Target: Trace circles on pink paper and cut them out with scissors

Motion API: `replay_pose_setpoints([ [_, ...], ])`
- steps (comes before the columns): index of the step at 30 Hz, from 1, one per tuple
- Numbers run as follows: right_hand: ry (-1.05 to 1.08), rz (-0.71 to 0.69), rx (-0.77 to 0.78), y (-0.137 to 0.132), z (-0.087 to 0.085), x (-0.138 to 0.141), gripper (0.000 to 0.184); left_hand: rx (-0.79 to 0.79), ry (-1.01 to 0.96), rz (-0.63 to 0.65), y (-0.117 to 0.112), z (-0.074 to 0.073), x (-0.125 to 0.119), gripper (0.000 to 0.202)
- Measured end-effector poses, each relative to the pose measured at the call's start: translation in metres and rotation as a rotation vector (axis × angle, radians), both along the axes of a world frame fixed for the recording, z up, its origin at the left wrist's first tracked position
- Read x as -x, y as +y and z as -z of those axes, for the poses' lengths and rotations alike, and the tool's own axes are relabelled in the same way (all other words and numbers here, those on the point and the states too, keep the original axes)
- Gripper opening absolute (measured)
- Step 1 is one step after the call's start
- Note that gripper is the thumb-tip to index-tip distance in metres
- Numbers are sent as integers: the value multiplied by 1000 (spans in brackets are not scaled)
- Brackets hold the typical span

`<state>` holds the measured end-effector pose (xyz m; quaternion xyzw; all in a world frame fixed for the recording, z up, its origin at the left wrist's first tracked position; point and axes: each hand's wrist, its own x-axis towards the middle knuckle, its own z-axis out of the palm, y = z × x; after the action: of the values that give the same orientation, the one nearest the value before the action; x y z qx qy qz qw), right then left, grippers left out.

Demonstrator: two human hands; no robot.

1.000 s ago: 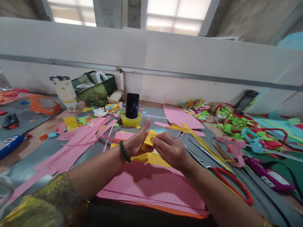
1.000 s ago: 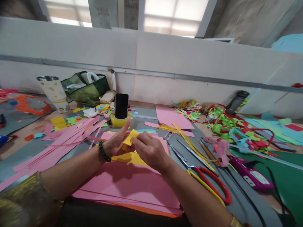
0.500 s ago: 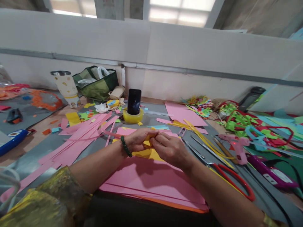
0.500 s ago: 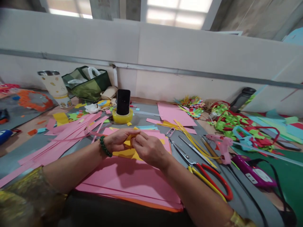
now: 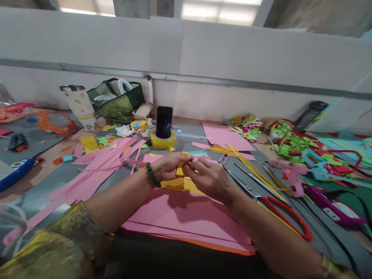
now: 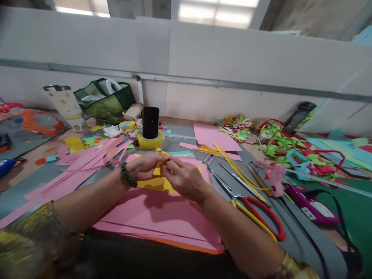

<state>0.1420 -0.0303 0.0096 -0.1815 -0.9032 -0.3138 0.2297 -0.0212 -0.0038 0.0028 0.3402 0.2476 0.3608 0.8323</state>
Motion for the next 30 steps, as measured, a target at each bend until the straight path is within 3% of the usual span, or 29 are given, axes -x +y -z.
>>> replay_pose_setpoints([
  [13,165,-18,251,-8,-3,11,20,-66,30,-57,-5,-4,-2,9],
  [24,226,20,261,-7,9,14,25,-99,72,-106,-4,-3,-1,11],
  [30,306,-55,316,-7,3,11,14,-110,80,-71,-3,2,-1,11],
])
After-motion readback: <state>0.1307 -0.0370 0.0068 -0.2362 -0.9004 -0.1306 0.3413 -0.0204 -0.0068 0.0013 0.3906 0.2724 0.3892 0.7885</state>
